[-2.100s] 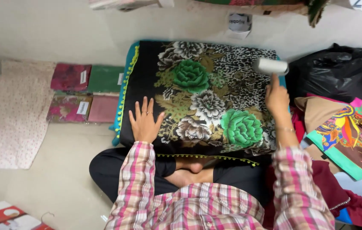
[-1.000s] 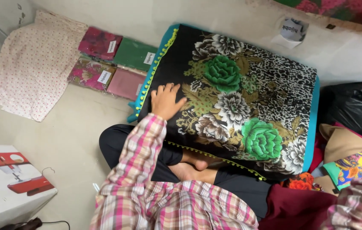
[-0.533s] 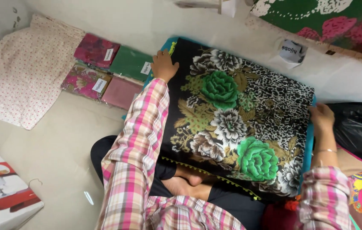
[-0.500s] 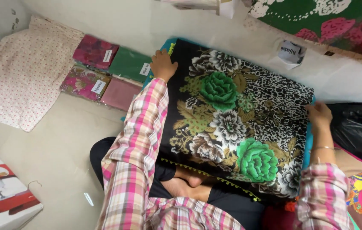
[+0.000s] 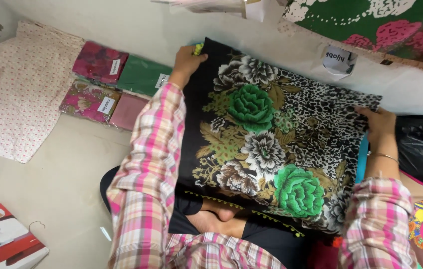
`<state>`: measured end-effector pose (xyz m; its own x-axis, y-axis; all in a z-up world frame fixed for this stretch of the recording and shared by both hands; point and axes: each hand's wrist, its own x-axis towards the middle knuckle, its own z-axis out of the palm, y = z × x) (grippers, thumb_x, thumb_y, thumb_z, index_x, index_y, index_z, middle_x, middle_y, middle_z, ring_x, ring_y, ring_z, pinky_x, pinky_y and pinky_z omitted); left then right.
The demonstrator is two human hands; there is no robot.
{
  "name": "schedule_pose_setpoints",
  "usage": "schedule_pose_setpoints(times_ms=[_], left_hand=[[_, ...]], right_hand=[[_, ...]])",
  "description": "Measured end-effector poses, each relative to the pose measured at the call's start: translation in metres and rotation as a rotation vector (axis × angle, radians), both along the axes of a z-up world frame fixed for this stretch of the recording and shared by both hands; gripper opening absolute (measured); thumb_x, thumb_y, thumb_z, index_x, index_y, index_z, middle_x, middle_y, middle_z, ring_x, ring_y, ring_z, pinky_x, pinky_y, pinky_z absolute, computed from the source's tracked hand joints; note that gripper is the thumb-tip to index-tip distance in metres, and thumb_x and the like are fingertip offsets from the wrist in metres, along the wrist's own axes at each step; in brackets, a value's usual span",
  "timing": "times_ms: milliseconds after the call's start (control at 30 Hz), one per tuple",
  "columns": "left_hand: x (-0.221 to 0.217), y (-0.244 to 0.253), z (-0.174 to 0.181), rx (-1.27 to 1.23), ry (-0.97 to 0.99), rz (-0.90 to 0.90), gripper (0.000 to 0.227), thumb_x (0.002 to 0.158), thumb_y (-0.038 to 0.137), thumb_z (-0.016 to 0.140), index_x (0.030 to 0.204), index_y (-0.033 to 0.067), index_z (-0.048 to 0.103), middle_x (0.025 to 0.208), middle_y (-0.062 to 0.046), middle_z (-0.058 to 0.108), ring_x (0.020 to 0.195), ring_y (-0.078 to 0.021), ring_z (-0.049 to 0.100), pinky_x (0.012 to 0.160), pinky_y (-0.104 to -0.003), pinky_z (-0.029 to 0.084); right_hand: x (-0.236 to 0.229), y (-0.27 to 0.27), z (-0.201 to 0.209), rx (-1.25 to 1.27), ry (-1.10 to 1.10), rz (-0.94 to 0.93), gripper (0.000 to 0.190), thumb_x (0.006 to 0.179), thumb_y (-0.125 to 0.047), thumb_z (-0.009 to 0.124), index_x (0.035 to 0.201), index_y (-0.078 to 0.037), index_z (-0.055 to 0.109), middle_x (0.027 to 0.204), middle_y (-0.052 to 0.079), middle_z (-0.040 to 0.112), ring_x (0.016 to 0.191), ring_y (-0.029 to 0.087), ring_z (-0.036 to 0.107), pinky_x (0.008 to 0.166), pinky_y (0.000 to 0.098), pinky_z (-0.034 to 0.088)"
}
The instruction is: Cleaning a piece of patterned fabric with a lint roller and then folding it.
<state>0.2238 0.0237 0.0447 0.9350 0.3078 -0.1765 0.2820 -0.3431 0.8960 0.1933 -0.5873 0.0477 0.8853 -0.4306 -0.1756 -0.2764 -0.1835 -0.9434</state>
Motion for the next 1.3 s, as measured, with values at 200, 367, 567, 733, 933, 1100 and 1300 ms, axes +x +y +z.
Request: schedule_pose_setpoints(times_ms=[200,367,567,733,933,1100,1300], left_hand=[[-0.089,0.044,0.058,0.143,-0.331,-0.308,0.022,0.087,0.017,0.083,0.108,0.0170,0.077,0.113,-0.006,0.062,0.100,-0.0208,0.059,0.085,-0.032,0.048],[-0.210,0.059,0.091,0.103,-0.130,-0.363,0.046,0.086,-0.015,0.054,0.101,0.0226,0.075,0.118,-0.005,0.048,0.092,-0.0103,0.046,0.059,-0.017,0.043],[-0.291,0.053,0.052,-0.138,0.102,-0.309,0.046,0.088,-0.014,0.054,0.101,0.0205,0.081,0.116,-0.005,0.061,0.071,-0.0109,0.045,0.064,-0.023,0.036],[-0.301,0.050,0.061,-0.235,0.188,-0.289,0.032,0.087,-0.005,0.055,0.094,0.0156,0.078,0.097,-0.003,0.073,0.056,-0.0053,0.037,0.068,-0.020,0.038],[-0.278,0.046,0.082,-0.543,0.270,-0.166,0.064,0.087,0.024,0.075,0.144,0.0293,0.046,0.091,0.006,0.044,0.071,-0.0020,0.039,0.056,-0.014,0.037],[-0.239,0.028,0.079,-0.392,0.331,-0.075,0.089,0.094,0.030,0.073,0.165,0.0196,0.019,0.067,0.009,0.040,0.056,-0.0034,0.037,0.051,-0.020,0.032],[-0.184,0.022,0.030,-0.339,0.172,0.050,0.091,0.087,0.028,0.081,0.160,0.0147,0.027,0.167,-0.010,0.030,0.150,-0.0263,0.037,0.120,-0.041,0.037]], right_hand=[[-0.074,-0.029,0.047,-0.237,-0.055,0.131,0.022,0.087,-0.020,0.087,0.102,-0.017,0.071,0.100,-0.012,0.069,0.086,0.001,0.063,0.068,0.0176,0.049],[-0.181,-0.051,0.060,-0.390,-0.155,0.327,0.021,0.096,-0.007,0.081,0.111,-0.013,0.067,0.106,-0.006,0.061,0.101,0.003,0.053,0.089,0.0198,0.042],[-0.253,-0.047,0.027,-0.388,-0.134,0.558,0.029,0.087,0.007,0.066,0.114,-0.003,0.070,0.149,0.020,0.057,0.141,0.026,0.052,0.123,0.0377,0.042],[-0.276,-0.024,0.046,-0.518,0.121,0.376,0.068,0.068,0.026,0.044,0.116,-0.011,0.075,0.147,0.026,0.061,0.140,0.023,0.054,0.061,0.0297,0.039],[-0.232,-0.035,0.034,-0.083,0.240,0.274,0.056,0.094,0.001,0.033,0.141,-0.010,0.062,0.103,0.007,0.064,0.088,0.018,0.060,0.082,0.0308,0.049],[-0.186,-0.030,0.011,0.081,0.159,0.241,0.038,0.106,-0.027,0.053,0.142,-0.014,0.059,0.083,-0.005,0.047,0.069,0.004,0.042,0.059,0.0189,0.033],[-0.149,-0.018,-0.012,0.044,0.070,0.115,0.032,0.095,-0.019,0.073,0.127,-0.023,0.074,0.101,-0.003,0.072,0.075,0.005,0.064,0.063,0.0181,0.049]])
